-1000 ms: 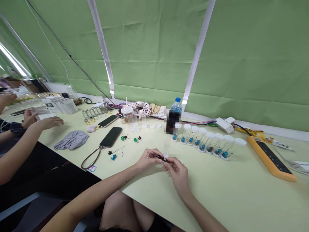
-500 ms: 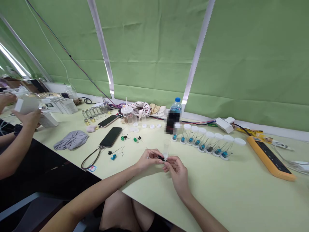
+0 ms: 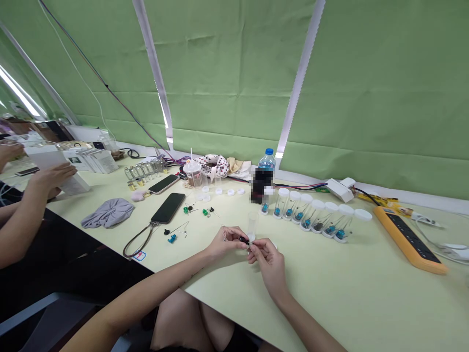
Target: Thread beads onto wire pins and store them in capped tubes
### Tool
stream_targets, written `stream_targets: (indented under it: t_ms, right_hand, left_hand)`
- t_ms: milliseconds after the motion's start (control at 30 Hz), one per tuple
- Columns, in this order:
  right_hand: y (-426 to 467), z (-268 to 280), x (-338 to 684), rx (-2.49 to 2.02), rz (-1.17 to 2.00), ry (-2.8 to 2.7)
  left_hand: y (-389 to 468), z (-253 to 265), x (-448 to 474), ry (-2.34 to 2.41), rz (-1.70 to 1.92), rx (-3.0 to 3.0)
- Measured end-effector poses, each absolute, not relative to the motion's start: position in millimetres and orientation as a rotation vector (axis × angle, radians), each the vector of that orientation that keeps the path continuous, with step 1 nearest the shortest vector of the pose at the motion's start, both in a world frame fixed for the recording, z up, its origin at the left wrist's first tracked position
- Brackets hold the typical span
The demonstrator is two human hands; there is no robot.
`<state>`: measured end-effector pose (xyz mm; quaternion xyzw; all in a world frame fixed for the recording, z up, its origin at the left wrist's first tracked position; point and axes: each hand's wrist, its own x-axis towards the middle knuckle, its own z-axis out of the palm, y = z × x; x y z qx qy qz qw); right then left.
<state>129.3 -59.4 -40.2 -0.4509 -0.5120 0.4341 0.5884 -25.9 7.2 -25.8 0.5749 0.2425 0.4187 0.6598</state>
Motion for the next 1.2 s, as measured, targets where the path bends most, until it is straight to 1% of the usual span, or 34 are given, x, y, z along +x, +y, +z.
stream_targets:
  t_ms: [700, 1200]
  right_hand:
    - [-61.2, -40.2, 126.3, -1.067, 0.968, -1.259]
    - [-60.2, -41.6, 128.0, -1.037, 1.046, -1.23]
  left_hand:
    - [7.5, -22.6, -26.3, 0.561, 0.969, 1.306]
    - [9.2, -25.9, -26.2, 0.552, 0.973, 1.312]
